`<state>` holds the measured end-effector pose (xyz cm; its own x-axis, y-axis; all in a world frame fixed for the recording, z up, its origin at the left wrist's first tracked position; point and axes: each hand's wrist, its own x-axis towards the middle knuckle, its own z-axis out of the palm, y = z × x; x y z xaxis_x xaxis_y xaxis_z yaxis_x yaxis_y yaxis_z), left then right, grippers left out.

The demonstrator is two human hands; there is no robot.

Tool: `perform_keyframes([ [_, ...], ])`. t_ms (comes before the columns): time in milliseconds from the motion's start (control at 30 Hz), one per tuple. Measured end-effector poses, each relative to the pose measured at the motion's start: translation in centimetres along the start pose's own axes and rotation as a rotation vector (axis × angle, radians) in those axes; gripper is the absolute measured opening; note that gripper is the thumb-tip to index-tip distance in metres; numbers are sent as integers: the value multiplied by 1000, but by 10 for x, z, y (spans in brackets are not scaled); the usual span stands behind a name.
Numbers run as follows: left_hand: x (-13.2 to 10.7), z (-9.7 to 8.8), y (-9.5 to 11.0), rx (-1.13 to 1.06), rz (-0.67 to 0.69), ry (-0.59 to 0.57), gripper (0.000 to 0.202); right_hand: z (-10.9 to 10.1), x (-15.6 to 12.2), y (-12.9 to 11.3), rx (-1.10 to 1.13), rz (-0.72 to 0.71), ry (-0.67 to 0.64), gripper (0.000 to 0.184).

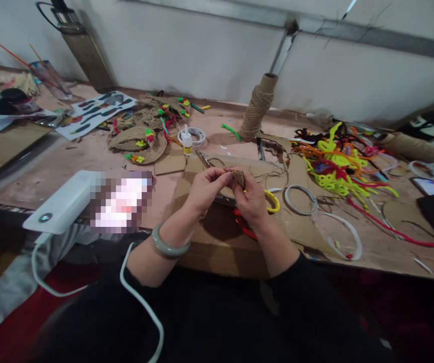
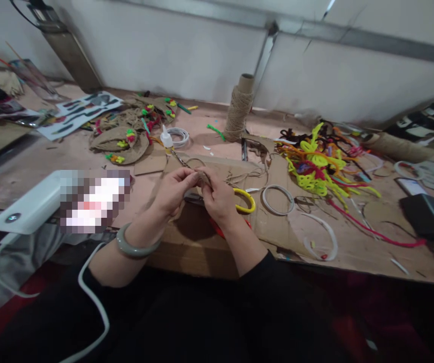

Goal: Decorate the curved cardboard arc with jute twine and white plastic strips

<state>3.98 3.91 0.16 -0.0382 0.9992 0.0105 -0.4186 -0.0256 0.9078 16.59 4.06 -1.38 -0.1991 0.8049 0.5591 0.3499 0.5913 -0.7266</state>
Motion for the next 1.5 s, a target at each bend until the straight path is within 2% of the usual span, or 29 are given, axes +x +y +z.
perform_keyframes([
  [200, -1, 2, 1, -16, -39, -22, 9, -1, 2, 0, 68, -30, 56, 22],
  [400, -1, 1, 0, 20, -64, -7, 13, 1, 5, 8, 214, 118, 130, 22],
  [567, 3, -5, -4, 16, -75, 81, 17, 1, 13, 20, 574, 365, 364, 35],
  [733, 4, -8, -3, 34, -100, 168, 27, -5, 19, 13, 778, 443, 517, 36],
  [800, 2, -7, -2, 85, -161, 143, 32, -6, 20, 7, 843, 450, 554, 36],
  [900, -1, -4, -1, 133, -243, 6, 32, -6, 21, 0, 913, 457, 570, 34],
  [967, -2, -3, -1, 109, -248, -86, 32, -6, 21, -3, 929, 471, 534, 32],
  [1033, 0, -4, -3, 44, -222, -105, 33, -7, 21, -4, 919, 481, 482, 31],
  [1133, 7, -9, -7, -103, -145, -2, 28, -10, 19, 0, 867, 495, 424, 29],
  [1233, 14, -13, -9, -263, -71, 126, 23, -9, 15, 6, 701, 484, 339, 26],
  [1367, 13, -10, -5, -270, -62, 215, 23, -5, 5, 9, 370, 303, 118, 17],
  [1500, 8, -6, -1, -165, -63, 231, 19, -10, 1, 3, 22, 20, -109, 24],
])
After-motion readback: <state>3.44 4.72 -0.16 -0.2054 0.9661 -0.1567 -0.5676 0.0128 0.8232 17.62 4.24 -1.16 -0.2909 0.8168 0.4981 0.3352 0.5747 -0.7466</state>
